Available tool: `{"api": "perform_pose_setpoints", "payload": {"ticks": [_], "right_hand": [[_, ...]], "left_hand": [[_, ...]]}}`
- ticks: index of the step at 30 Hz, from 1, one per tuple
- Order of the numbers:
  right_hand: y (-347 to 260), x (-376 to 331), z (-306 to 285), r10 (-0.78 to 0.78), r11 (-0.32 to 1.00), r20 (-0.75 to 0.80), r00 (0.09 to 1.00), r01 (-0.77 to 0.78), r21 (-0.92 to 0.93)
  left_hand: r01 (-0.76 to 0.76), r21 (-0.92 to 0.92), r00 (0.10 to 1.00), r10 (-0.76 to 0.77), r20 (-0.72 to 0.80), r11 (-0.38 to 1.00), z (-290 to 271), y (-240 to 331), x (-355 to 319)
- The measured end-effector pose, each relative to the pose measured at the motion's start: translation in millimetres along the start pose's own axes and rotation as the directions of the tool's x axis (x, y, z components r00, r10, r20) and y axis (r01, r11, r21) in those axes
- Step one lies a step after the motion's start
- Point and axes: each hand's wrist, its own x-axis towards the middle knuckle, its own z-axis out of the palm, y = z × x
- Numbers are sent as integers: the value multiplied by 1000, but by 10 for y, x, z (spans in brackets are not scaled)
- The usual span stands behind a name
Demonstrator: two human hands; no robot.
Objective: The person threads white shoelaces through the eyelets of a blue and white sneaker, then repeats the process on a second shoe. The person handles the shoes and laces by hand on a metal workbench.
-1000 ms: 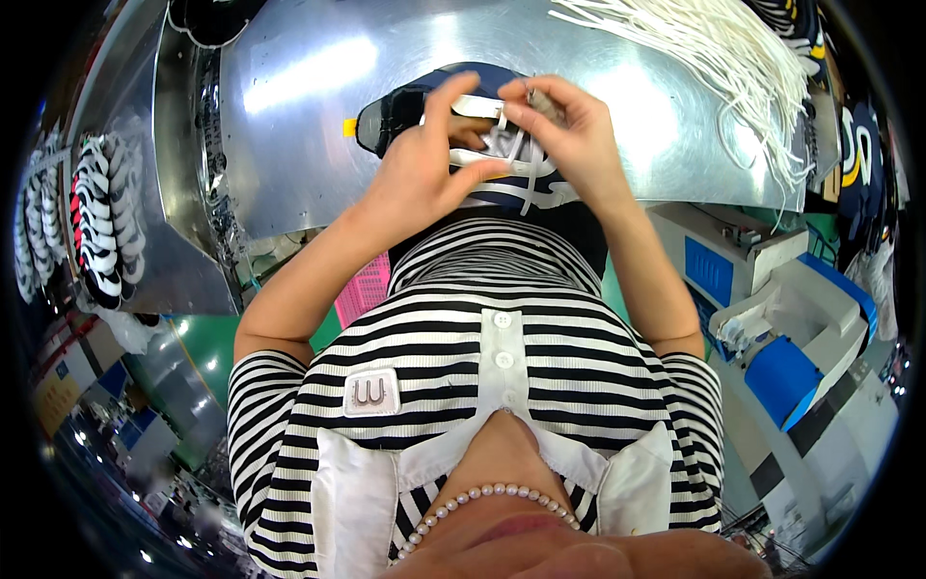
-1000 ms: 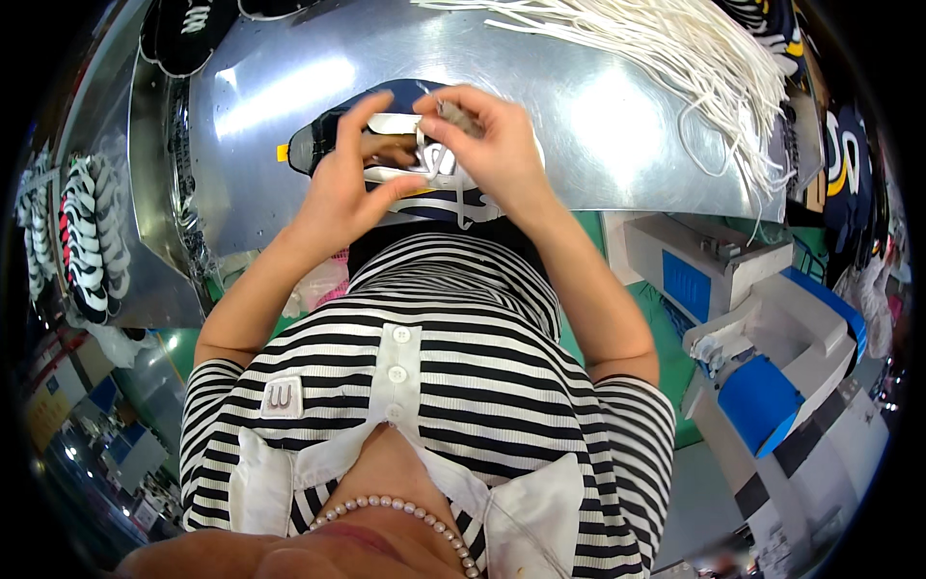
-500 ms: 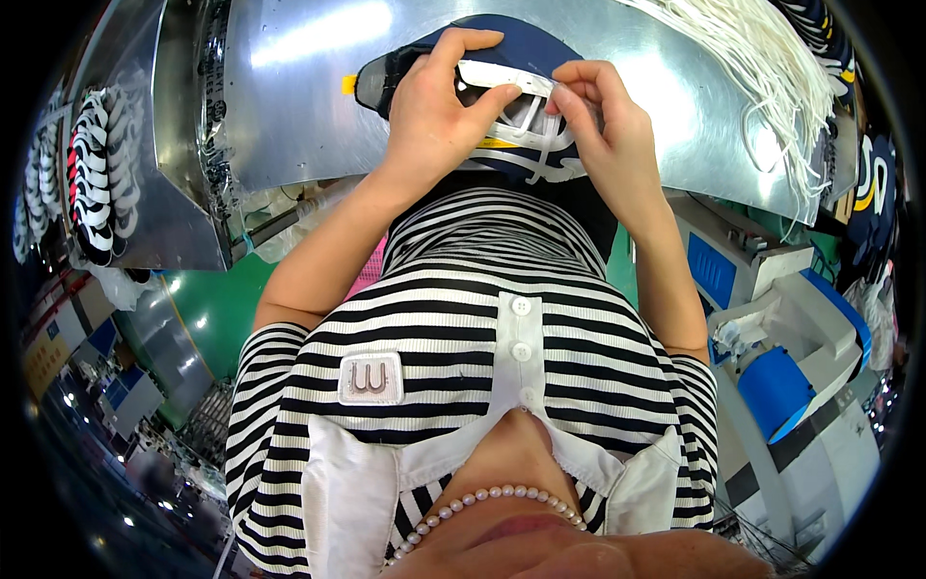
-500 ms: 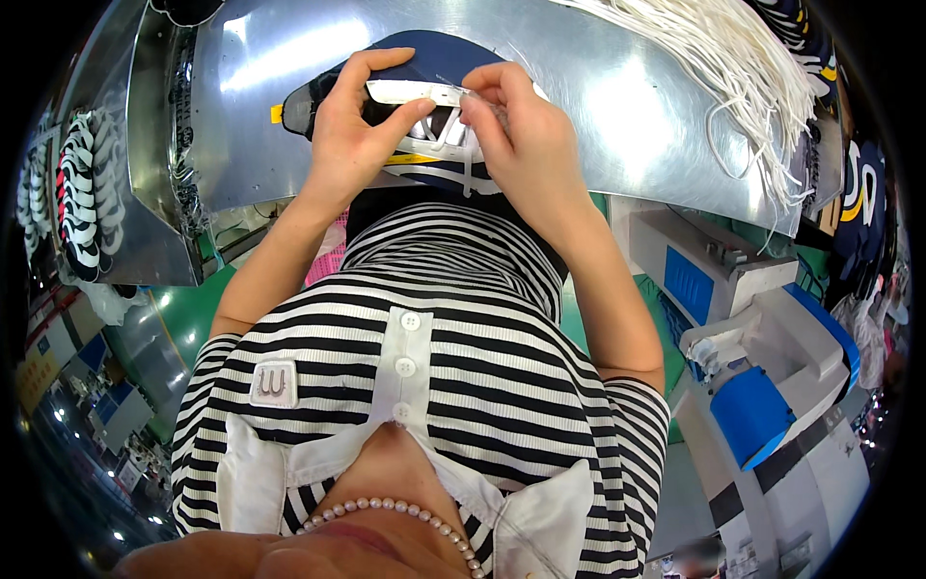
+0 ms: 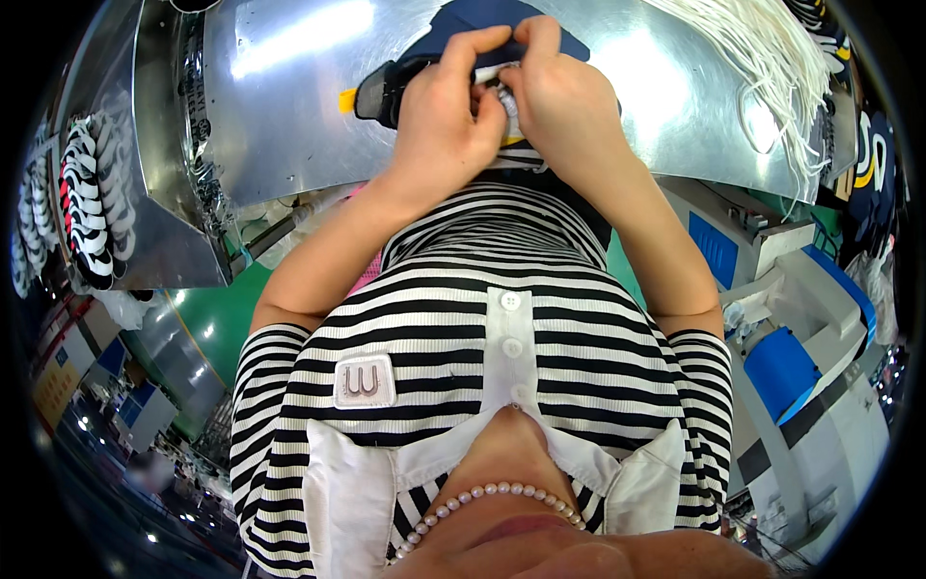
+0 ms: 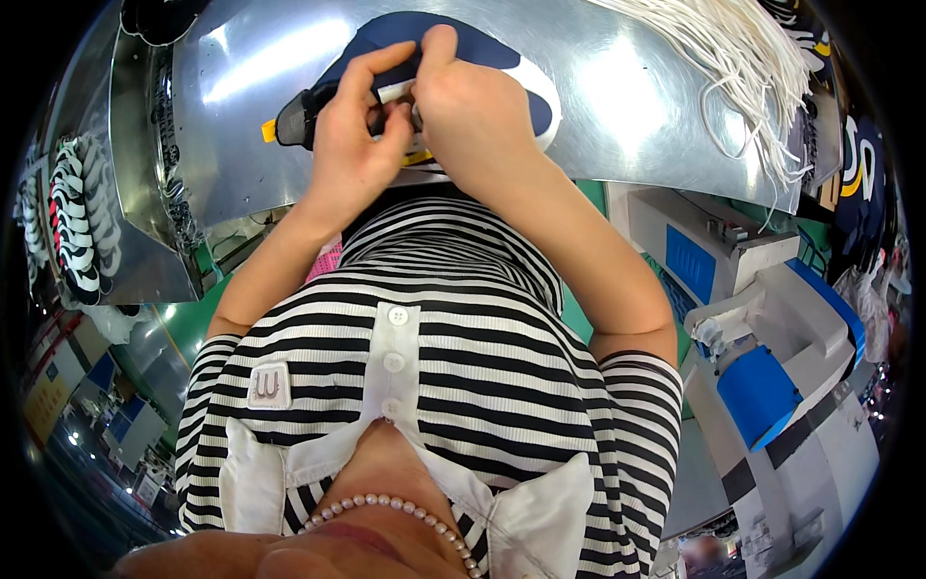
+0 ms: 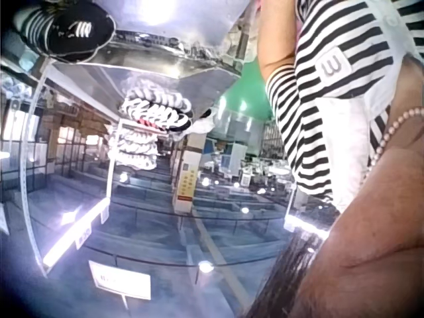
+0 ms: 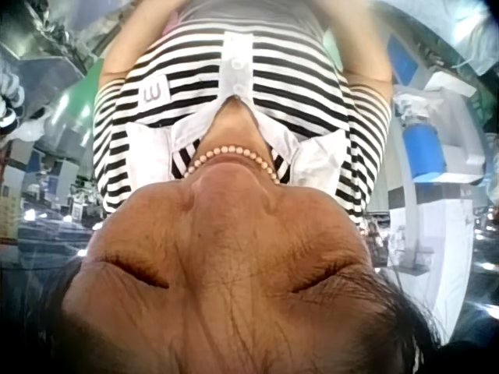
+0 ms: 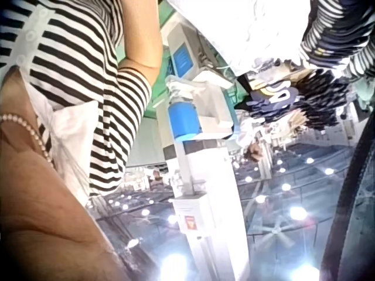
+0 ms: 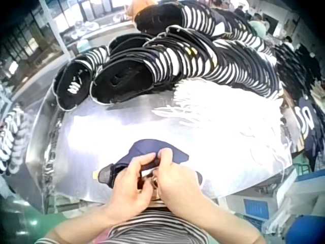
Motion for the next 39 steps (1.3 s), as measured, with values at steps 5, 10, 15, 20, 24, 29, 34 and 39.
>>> {"api": "perform_pose_setpoints", "payload": {"ticks": [5,10,15,20,24,29,34,39], "right_hand": [[157,-16,-426,35,994,118,992,-47,101],[339,-258,-538,333,899,47,942,-332,287],[443,-257,-54,265,956,-245,933,-221,192],[586,-174,1,193,926,-389,901,-36,376],[306,-545,-219,462,803,4,887,-420,423],[184,-547,31,351,922,-59,934,-334,196],[191,-606,-304,338,392,432,836,-542,743],[106,-960,-199,96,434,403,910,-402,806]], "left_hand": [[163,-284,987,-156,48,945,-85,-233,203],[308,-369,950,-299,83,877,-42,-26,334],[363,-519,925,-235,298,774,-300,-129,392],[249,-258,963,-211,167,933,-373,90,287],[-214,472,976,209,63,855,-347,275,8],[-300,481,953,276,123,824,11,63,184],[-280,522,960,245,138,806,-30,113,226],[-253,558,967,214,136,790,-32,60,250]]}}
